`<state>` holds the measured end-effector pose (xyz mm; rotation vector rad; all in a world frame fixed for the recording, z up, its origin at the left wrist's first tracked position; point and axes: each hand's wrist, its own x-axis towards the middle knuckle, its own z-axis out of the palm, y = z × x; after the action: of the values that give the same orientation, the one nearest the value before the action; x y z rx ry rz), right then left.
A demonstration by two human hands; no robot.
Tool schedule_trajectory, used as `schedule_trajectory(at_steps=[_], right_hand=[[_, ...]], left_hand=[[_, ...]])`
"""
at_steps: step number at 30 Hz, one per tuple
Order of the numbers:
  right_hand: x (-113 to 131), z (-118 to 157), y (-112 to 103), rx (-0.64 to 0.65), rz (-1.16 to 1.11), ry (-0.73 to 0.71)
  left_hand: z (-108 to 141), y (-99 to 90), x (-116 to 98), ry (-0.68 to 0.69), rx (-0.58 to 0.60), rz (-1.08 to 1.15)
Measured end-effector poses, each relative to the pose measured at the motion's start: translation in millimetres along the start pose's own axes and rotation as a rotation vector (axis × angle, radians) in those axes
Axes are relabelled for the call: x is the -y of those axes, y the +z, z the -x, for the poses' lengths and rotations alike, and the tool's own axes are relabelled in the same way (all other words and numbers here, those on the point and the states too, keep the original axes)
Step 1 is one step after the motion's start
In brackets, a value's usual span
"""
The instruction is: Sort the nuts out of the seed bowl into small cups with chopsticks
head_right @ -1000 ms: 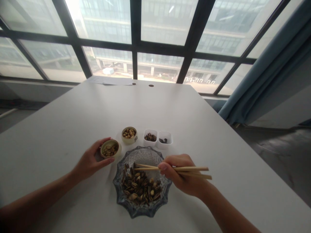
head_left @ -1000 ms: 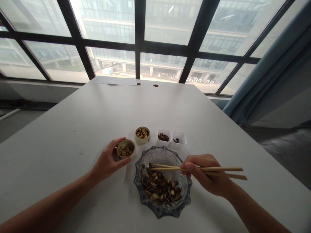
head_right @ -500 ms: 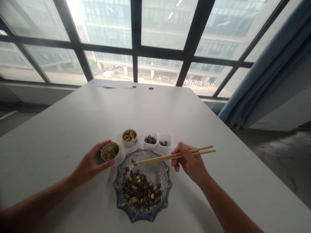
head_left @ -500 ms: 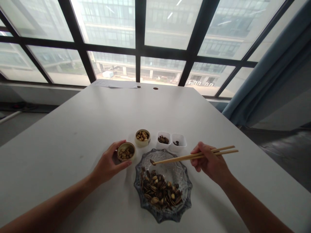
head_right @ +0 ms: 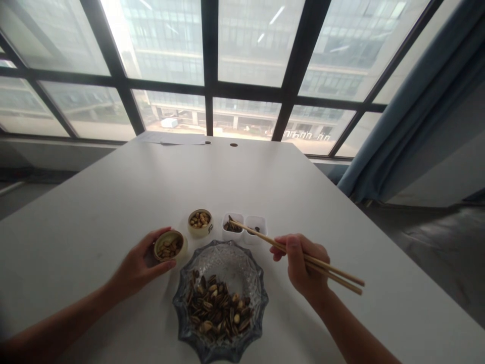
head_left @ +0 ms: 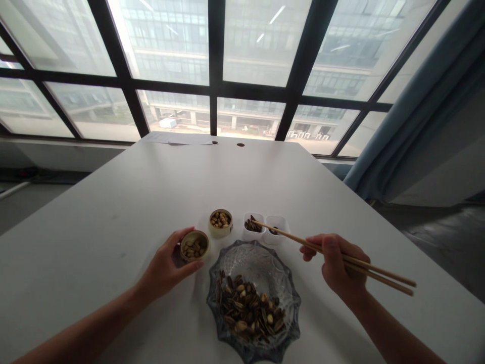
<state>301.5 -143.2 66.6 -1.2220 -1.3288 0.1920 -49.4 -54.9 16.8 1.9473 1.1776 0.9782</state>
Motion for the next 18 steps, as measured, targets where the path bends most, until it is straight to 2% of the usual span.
schedule_trajectory(at_steps=[9, 14, 16, 18], right_hand=[[0, -3, -1, 0.038, 0.040, -0.013], [11, -4, -2, 0.014, -0.031, 0.021], [18, -5, -3, 0.090, -0.107, 0.042], [24, -5, -4, 0.305, -0.157, 0.048]], left_hand=[[0, 0.3, 3, 0.003, 0.008, -0.011], [-1, 0.2, -1, -0.008, 0.006, 0.005], [-1, 0.0, -1, -0.006, 0.005, 0.005], [-1, -0.3, -1, -0.004, 0.005, -0.007]])
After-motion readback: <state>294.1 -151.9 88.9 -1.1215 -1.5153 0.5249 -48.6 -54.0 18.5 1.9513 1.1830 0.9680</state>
